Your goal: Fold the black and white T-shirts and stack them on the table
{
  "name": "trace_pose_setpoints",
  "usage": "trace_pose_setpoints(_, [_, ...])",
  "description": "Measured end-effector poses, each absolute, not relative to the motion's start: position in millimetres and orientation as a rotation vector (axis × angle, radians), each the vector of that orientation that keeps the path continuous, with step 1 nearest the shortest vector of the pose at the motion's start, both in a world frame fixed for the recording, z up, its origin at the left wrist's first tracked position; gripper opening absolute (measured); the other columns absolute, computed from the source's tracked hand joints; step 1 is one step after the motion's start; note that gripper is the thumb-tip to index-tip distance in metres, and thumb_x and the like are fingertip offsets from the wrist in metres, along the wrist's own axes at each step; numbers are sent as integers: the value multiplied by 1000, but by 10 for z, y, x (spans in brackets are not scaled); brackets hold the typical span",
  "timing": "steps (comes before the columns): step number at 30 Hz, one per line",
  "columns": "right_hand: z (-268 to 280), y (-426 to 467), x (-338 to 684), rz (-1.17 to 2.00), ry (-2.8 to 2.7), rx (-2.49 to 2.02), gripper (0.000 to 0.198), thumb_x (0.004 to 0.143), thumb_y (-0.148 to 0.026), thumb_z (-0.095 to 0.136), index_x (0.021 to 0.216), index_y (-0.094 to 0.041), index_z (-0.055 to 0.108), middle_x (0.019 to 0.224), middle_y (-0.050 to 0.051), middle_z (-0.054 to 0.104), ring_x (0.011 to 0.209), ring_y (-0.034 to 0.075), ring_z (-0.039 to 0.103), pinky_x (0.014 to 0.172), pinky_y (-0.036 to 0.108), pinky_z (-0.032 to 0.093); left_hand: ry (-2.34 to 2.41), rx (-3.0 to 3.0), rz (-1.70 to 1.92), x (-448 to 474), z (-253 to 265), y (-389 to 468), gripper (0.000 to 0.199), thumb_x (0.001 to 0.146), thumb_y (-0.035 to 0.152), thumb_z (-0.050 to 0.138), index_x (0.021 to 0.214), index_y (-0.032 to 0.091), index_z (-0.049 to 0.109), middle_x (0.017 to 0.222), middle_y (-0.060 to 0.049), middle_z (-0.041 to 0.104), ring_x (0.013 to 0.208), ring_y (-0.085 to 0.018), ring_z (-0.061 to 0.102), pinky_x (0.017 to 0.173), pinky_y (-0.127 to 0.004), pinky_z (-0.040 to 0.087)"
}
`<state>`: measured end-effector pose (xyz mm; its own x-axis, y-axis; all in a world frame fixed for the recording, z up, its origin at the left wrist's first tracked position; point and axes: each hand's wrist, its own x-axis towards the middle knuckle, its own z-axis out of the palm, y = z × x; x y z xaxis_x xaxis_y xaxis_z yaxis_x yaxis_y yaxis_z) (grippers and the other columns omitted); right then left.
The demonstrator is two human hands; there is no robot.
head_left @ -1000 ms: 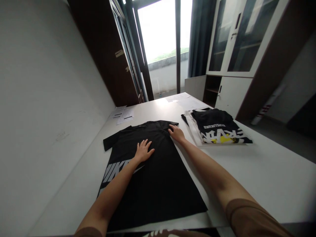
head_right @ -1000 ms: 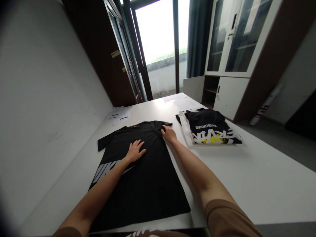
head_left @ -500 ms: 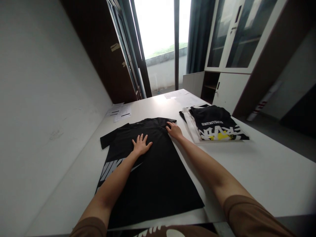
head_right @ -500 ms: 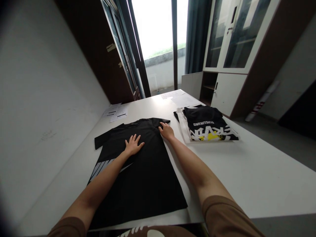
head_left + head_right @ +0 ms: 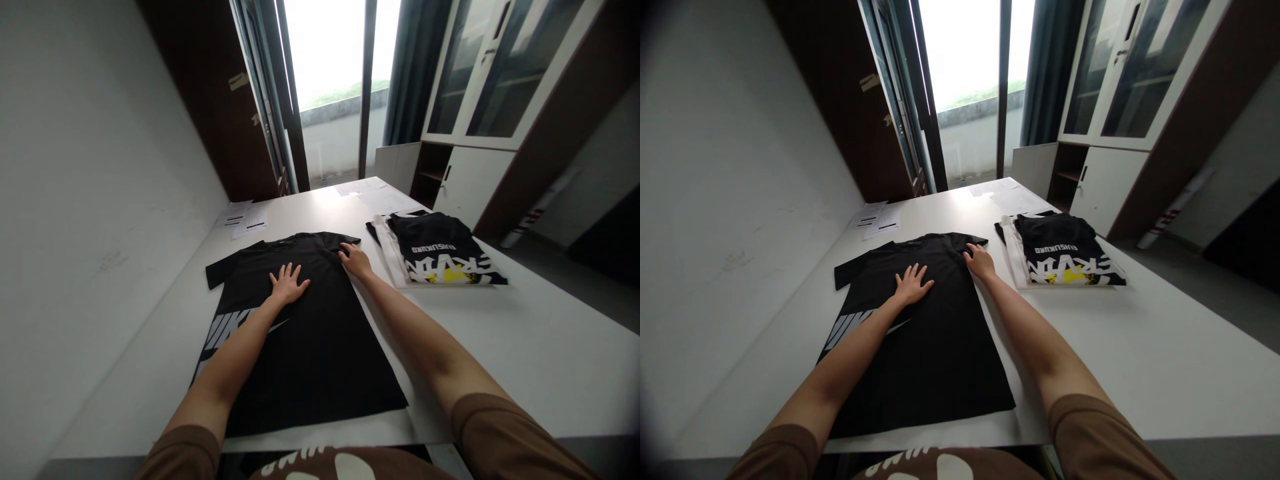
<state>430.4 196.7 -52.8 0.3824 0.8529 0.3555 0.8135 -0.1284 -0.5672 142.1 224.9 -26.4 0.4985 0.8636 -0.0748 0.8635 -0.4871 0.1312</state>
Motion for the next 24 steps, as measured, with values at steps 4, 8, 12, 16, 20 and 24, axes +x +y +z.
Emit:
trace_pose_setpoints(4, [-535, 1975, 4306, 83, -1420, -1946, 50, 99, -41, 55, 144, -20, 60, 142, 14, 60, 128, 30, 58, 110, 41, 44, 1478, 2602, 10, 1425, -280, 2296, 84, 94, 79, 25, 164, 32, 25, 173, -8, 12, 159, -37, 4, 119, -74, 7])
trace_pose_setpoints(8, [-529, 1970, 4302, 84, -1423, -1948, 49, 100, -41, 54, 144, -20, 60, 141, 14, 60, 127, 30, 58, 110, 41, 45, 1455, 2615, 12, 1420, -284, 2319, 84, 94, 79, 24, 163, 33, 25, 173, -7, 12, 159, -37, 4, 119, -74, 7])
trace_pose_setpoints(12, [-526, 1966, 4304, 83, -1426, -1945, 50, 100, -41, 54, 144, -20, 60, 141, 14, 60, 127, 31, 59, 109, 41, 45, 1436, 2612, 0, 1419, -279, 2339, 84, 94, 79, 25, 164, 33, 24, 174, -5, 11, 159, -37, 1, 120, -72, 4])
trace_pose_setpoints(16, [-522, 1961, 4299, 86, -1417, -1952, 50, 99, -41, 54, 145, -21, 59, 141, 14, 59, 127, 31, 58, 110, 41, 45, 1415, 2618, -2, 1411, -275, 2379, 82, 94, 78, 27, 163, 35, 24, 174, -3, 11, 159, -36, 1, 122, -70, 4])
trace_pose_setpoints(20, [-517, 1958, 4295, 86, -1404, -1950, 50, 99, -41, 54, 145, -20, 59, 141, 15, 58, 124, 31, 60, 109, 40, 45, 1388, 2631, 8, 1389, -261, 2428, 80, 95, 77, 28, 163, 35, 25, 174, -3, 12, 159, -34, 3, 122, -70, 4])
trace_pose_setpoints(24, [-507, 1964, 4309, 92, -1350, -1919, 51, 99, -41, 52, 145, -19, 58, 140, 15, 59, 124, 30, 60, 108, 40, 46, 1368, 2641, 35, 1368, -218, 2438, 76, 96, 73, 32, 162, 34, 29, 173, -5, 16, 159, -33, 6, 122, -69, 7])
